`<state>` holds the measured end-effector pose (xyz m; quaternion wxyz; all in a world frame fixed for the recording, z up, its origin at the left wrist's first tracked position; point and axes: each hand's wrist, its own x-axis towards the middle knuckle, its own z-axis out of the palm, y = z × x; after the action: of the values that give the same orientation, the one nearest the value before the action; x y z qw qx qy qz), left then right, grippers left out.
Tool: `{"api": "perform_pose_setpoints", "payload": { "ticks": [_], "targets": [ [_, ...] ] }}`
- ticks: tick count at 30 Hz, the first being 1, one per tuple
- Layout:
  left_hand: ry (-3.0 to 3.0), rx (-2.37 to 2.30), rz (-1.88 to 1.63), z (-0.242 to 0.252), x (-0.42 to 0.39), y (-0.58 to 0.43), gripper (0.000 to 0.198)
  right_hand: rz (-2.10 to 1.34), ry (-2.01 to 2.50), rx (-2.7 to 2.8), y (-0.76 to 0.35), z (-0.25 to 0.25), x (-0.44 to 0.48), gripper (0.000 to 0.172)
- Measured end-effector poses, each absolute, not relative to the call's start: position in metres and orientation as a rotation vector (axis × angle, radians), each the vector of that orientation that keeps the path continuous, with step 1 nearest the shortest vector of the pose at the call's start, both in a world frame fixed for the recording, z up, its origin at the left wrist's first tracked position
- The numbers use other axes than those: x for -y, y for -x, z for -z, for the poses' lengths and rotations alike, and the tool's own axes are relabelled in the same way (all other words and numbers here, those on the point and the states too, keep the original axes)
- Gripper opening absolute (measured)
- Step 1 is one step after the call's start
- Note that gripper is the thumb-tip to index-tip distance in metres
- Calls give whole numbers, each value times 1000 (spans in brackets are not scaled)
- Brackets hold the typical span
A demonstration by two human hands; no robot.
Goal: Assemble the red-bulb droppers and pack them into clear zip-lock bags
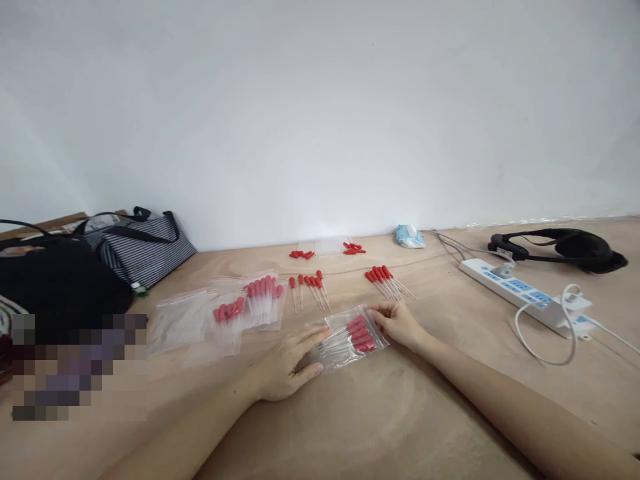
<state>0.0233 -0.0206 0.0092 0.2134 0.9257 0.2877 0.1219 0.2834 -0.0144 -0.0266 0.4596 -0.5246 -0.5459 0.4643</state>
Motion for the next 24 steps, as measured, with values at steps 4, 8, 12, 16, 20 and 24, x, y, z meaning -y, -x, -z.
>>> {"api": "perform_pose_setpoints", "payload": {
  "ticks": [4, 8, 12, 16, 20, 24],
  "targets": [
    [-2543, -812, -365, -11, 22, -25, 49, -949, 1428, 1503, -293, 21, 14, 41],
    [-2509, -829, -411, -18, 21, -30, 41, -1055, 1361, 1570, -284, 19, 20, 36],
    [-2423, -941, -540, -21, 12, -39, 41, -1156, 1160, 1491, -264, 21, 23, 36],
    [-2213, -1034, -567, -15, 2, -46, 62, -1232, 990, 1457, -241, 20, 21, 35],
    [-1861, -1002, -505, -9, -2, -44, 69, -1239, 889, 1410, -229, 21, 18, 33],
    [-1695, -1153, -758, -19, -9, -19, 58, -1055, 1019, 1289, -244, 24, 16, 33]
  ]
}}
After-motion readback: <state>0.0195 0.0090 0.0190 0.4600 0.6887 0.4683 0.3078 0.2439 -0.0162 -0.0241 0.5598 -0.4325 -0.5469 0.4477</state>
